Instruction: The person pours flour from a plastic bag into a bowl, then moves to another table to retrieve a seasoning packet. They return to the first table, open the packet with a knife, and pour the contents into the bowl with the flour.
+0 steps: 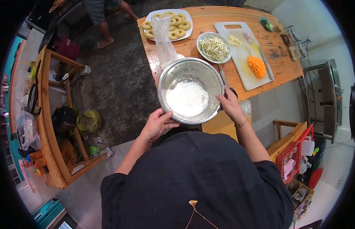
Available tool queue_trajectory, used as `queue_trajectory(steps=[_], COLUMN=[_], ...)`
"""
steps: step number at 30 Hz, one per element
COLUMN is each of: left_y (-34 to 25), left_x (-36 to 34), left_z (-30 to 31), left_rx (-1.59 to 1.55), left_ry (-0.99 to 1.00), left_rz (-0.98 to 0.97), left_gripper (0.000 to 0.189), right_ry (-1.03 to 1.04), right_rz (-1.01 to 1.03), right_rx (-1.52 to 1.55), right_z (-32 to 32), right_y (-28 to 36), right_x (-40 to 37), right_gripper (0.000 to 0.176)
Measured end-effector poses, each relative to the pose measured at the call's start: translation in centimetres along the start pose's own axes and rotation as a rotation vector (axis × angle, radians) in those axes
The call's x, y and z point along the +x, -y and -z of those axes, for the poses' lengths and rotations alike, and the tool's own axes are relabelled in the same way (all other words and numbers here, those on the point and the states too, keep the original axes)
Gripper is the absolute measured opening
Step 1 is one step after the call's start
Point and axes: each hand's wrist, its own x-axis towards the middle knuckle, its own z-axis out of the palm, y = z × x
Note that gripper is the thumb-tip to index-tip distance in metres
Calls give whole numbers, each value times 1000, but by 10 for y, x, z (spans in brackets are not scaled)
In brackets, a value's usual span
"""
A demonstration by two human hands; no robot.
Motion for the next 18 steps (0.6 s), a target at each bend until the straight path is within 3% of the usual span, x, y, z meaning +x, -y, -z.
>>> queue_trajectory(steps=[3, 6, 9, 10, 14, 18], left_y=[-1, -1, -2, -3, -2, -4], left_x=[2, 3, 5, 3, 3, 7], left_z=[4, 6, 6, 5, 9, 16], left_rx=[12, 57, 64, 69, 79, 141], left_ry=[10, 16, 35, 38, 40, 38], left_rz=[9, 29, 22, 23, 31, 94], left_gripper=[27, 31, 32, 33, 34, 36], right_ry=[-444, -395, -98, 35, 124, 216], right_rz=[461, 720, 567, 421, 451, 328], right_rx=[-853, -895, -949, -1020, -1272, -1443], right_z=[-15, -33, -44, -46, -64, -76], right_y=[15, 52, 52, 51, 42, 29], right_x=[-12, -25, -25, -23, -4, 9], right_gripper=[39, 27, 16, 16, 17, 17])
